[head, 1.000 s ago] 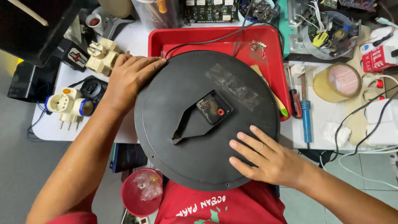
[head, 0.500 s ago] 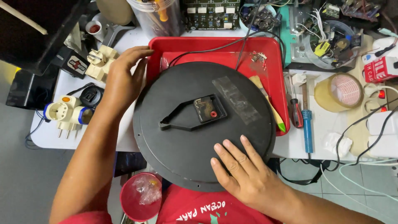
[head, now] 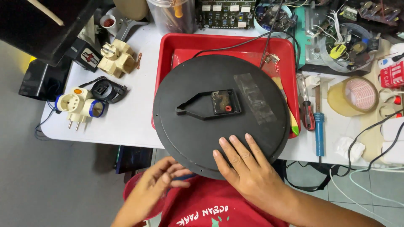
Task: Repairing a wall clock by adjusting the hands, removing the protective frame, and using a screwdriver on the back mechanism.
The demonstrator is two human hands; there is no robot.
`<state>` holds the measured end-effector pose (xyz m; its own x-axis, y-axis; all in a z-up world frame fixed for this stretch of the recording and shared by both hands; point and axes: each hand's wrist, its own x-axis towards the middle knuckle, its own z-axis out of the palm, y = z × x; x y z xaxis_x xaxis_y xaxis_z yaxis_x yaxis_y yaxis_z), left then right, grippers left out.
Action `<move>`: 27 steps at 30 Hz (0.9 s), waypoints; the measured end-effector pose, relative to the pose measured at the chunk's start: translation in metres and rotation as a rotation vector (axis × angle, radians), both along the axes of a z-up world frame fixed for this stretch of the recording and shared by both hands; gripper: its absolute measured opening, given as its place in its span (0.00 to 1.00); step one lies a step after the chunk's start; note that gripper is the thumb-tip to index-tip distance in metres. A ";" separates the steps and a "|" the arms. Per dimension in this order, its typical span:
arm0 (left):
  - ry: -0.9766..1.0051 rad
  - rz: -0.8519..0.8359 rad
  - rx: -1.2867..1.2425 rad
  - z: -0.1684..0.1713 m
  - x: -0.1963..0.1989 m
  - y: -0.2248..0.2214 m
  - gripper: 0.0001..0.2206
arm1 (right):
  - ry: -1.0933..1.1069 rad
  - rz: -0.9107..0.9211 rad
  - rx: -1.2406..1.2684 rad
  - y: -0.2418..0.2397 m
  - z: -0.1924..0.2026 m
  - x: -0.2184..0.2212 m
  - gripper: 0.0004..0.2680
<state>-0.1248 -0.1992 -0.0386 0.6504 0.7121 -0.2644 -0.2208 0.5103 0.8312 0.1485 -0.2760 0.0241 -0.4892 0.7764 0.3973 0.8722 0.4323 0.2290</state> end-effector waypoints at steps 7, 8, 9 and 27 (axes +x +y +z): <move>-0.138 0.247 -0.303 0.017 0.082 -0.018 0.31 | -0.002 0.005 0.037 0.000 -0.005 0.000 0.11; -0.161 0.304 -0.337 0.019 0.088 -0.020 0.29 | 0.000 0.006 0.045 0.000 -0.006 0.000 0.11; -0.184 0.360 -0.371 0.021 0.094 -0.021 0.27 | 0.002 0.008 0.054 0.000 -0.007 0.000 0.10; 0.125 0.472 -0.221 0.023 0.041 0.016 0.29 | 0.631 0.009 0.000 0.014 0.040 0.073 0.27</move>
